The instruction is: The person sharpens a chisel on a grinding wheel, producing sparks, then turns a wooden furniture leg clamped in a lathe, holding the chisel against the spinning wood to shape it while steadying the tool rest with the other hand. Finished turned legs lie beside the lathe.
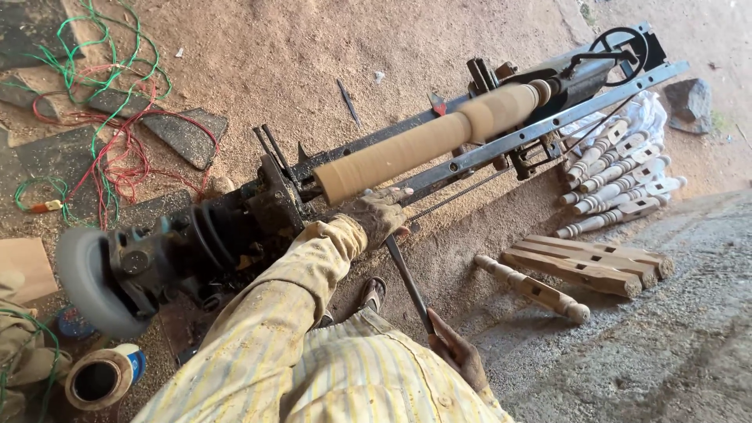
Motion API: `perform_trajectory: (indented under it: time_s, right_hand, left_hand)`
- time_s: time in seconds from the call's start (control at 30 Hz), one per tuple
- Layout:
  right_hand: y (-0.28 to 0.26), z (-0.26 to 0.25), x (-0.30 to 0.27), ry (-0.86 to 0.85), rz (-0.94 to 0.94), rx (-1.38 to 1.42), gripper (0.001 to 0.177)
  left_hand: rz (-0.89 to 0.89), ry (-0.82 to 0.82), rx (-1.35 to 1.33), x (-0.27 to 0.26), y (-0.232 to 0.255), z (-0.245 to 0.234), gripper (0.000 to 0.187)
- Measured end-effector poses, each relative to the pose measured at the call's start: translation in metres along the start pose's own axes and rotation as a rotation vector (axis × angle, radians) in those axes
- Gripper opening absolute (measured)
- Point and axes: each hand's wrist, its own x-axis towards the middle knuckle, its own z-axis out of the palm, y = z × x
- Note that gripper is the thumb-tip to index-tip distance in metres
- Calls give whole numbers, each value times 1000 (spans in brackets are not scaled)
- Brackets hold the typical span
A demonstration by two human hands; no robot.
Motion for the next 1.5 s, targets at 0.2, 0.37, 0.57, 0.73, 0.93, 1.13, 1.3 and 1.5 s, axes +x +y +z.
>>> perform_trajectory:
  time_s: [0.2,0.37,0.57,0.73,0.93,1.13,1.3,1.5]
  right_hand:
    - [13,-13,8,-62,-118,-28,58]
    - [-3,-40,17,-143,-205,-147,58]
    - [-24,-60,28,-198,-151,-223,56]
    - [-31,-66,36,-254,-187,-202,58]
    - [-34,-68,38,-263,-218,-229,57]
    - [-34,-66,39,-277,-220,-243,56]
    - [-26,-60,40,-279,-233,-238,54]
    - [-33,-47,33,-247,-194,-277,58]
  left_hand:
    - [18,105,13,-2,1,-2,55]
    - [-140,-226,-60,-4,17,-49,58]
    - [-148,-216,-86,-9,16,-43,59]
    - [-125,-199,-48,-14,10,-30,60]
    - [-89,-172,-3,-15,8,-25,62]
    - [-119,-274,2,-21,11,-33,62]
    - [-136,-278,15,-27,1,-3,62]
    - [-63,-361,31,-35,-8,16,59]
